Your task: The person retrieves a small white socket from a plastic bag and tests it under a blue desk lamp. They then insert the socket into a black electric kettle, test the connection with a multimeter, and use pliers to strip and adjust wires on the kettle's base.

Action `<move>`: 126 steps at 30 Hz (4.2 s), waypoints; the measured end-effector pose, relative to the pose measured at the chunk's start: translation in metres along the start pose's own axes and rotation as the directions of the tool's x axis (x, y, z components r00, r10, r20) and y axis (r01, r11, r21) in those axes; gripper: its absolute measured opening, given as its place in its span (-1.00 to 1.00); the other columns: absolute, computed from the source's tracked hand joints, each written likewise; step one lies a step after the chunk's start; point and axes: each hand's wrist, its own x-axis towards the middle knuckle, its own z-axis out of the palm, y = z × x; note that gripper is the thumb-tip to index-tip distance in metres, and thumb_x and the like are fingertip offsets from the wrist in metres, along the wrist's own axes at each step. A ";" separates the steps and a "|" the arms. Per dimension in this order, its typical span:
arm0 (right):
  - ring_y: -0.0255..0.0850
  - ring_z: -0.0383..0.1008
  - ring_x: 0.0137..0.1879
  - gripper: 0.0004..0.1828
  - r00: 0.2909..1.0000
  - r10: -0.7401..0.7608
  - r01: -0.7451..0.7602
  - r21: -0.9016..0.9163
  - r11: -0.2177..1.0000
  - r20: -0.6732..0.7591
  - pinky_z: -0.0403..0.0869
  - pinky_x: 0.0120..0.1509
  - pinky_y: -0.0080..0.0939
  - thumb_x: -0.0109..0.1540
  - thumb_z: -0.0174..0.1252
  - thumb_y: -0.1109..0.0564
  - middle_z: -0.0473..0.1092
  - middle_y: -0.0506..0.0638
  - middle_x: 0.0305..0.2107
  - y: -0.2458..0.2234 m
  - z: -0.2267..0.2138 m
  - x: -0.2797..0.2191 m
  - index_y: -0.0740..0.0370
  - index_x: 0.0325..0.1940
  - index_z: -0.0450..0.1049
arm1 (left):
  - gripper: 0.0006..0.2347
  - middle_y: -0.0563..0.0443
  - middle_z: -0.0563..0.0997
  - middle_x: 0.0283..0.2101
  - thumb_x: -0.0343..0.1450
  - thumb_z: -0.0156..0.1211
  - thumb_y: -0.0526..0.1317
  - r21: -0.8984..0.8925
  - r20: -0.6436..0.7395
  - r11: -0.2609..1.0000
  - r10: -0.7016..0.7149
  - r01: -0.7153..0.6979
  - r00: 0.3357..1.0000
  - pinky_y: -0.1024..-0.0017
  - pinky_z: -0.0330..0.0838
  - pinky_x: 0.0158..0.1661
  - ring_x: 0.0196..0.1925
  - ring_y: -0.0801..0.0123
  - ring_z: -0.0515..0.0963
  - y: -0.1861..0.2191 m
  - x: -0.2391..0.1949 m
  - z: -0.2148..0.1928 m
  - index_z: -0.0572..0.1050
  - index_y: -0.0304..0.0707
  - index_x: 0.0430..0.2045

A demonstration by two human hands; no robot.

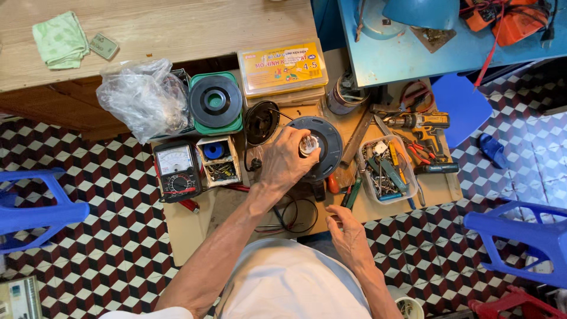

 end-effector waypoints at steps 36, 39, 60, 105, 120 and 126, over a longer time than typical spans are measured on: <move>-0.10 0.50 0.08 -0.45 0.890 0.453 -0.319 0.627 0.711 -0.061 0.46 0.09 -0.10 0.13 0.23 -0.07 0.52 -0.02 -0.09 0.092 0.062 0.070 0.21 0.14 0.49 | -0.66 -0.03 0.58 -0.21 0.50 0.21 -0.05 -0.310 -0.164 0.888 -0.403 0.340 0.901 0.42 0.42 -0.29 -0.29 0.36 0.52 -0.064 -0.012 0.013 0.59 -0.34 0.01; 0.00 0.41 -0.09 -0.34 0.741 0.624 -0.497 0.827 0.262 0.247 0.43 -0.07 0.11 0.25 0.33 -0.17 0.36 0.07 -0.20 0.110 0.071 0.086 0.27 0.26 0.37 | -0.56 -0.08 0.63 -0.34 0.33 0.37 0.05 -0.252 -0.113 0.878 -0.443 0.406 0.889 0.26 0.47 -0.20 -0.28 0.22 0.58 -0.072 0.022 0.022 0.61 -0.30 -0.05; 0.04 0.54 0.01 -0.69 0.949 0.093 -0.317 0.907 0.276 0.303 0.53 0.26 0.21 0.09 0.24 0.37 0.48 0.15 -0.21 -0.089 -0.050 0.106 0.38 -0.09 0.40 | -0.69 0.02 0.67 -0.21 0.50 0.11 -0.04 -0.923 0.282 0.020 -0.647 0.385 0.708 0.49 0.45 -0.26 -0.24 0.49 0.61 -0.171 -0.082 0.002 0.53 -0.33 -0.11; 0.17 0.48 -0.04 -0.56 0.819 -0.540 0.573 -0.294 0.765 0.192 0.44 -0.01 0.06 0.24 0.32 0.09 0.49 0.41 -0.15 -0.056 0.089 0.341 0.50 0.04 0.46 | -0.54 -0.01 0.63 -0.21 0.35 0.32 -0.07 -0.865 0.389 -0.214 -0.858 0.454 0.335 0.52 0.55 -0.25 -0.28 0.41 0.68 -0.059 -0.108 0.040 0.47 -0.28 0.10; -0.38 0.26 -0.45 -0.49 0.904 0.030 -0.286 0.552 0.783 0.427 0.27 -0.38 -0.40 0.33 0.11 0.17 0.35 -0.09 -0.47 -0.057 0.030 0.246 0.30 0.38 0.40 | -0.64 -0.01 0.62 -0.30 0.32 0.07 -0.10 -0.827 0.365 -0.101 -0.844 0.554 0.392 0.54 0.48 -0.33 -0.37 0.38 0.59 -0.075 -0.145 0.046 0.57 -0.39 -0.15; -0.35 0.28 -0.42 -0.61 0.910 0.007 -0.323 0.698 0.639 0.415 0.31 -0.35 -0.36 0.34 0.07 0.20 0.38 -0.06 -0.43 -0.079 -0.012 0.138 0.34 0.25 0.44 | -0.56 0.12 0.31 -0.61 0.46 0.15 0.17 -0.879 0.439 -0.167 -0.646 0.446 0.625 0.55 0.21 -0.58 -0.67 0.58 0.26 -0.058 -0.074 0.032 0.67 -0.28 -0.21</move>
